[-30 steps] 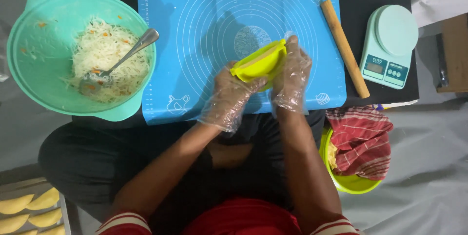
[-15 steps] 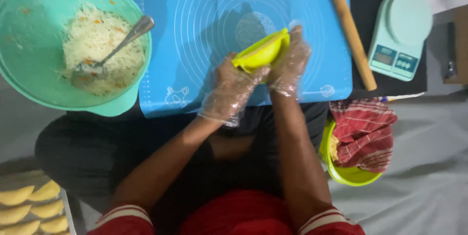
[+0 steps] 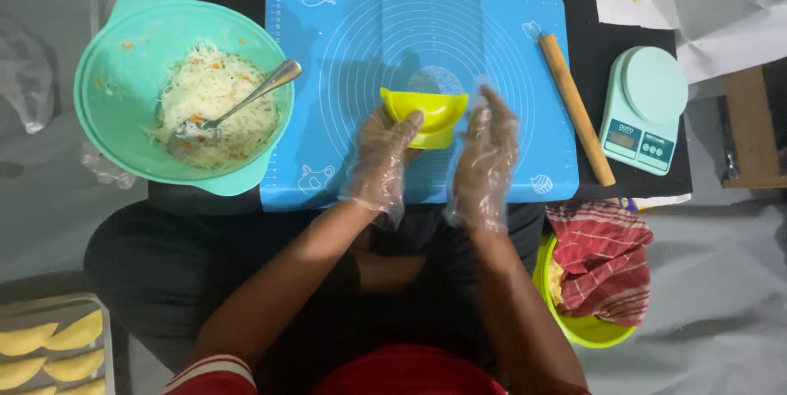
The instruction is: Filling and sealing pastries using a manual mold and a spoon on a silicone mat.
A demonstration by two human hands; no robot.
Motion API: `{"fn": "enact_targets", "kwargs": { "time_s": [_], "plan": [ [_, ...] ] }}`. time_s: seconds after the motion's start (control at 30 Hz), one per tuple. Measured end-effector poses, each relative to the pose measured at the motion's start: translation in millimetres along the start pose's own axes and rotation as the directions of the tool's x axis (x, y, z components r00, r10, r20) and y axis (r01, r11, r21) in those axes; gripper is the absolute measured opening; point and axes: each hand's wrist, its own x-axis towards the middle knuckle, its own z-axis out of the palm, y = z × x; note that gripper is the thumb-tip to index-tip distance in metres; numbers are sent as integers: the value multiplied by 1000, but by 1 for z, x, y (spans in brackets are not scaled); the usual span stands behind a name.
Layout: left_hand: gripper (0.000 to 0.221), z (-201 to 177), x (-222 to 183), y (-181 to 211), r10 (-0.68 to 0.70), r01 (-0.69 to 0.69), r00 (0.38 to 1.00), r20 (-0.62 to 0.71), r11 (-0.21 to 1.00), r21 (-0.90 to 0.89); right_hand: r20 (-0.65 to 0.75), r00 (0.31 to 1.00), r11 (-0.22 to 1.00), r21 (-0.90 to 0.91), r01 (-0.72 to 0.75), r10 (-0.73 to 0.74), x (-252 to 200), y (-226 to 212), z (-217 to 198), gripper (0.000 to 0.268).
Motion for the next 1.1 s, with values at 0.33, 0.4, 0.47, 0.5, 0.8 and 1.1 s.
{"fn": "enact_targets", "kwargs": {
  "time_s": [0.33,0.4,0.47,0.5,0.8,1.1],
  "plan": [
    [68,13,-19,27,23,-18,997,68,996,-82,726,283,197,-204,959,-626,54,24,-51,77],
    [77,17,-23,32,37,-22,993,112,992,-128,721,259,167,-199,966,-643,57,27,-52,75],
    [64,14,-23,35,-69,100,991,117,953,-287,720,181,36,-212,977,-670,57,27,-50,67],
    [64,13,-23,30,-73,103,991,114,953,-286,720,186,41,-213,976,-669,58,29,-50,67],
    [54,13,-27,9,-84,140,978,191,943,-301,714,18,-200,-220,955,-700,59,40,-50,53],
    [43,7,-13,7,-116,136,990,79,938,-318,735,73,-179,-258,950,-675,49,36,-45,56]
  ]
}}
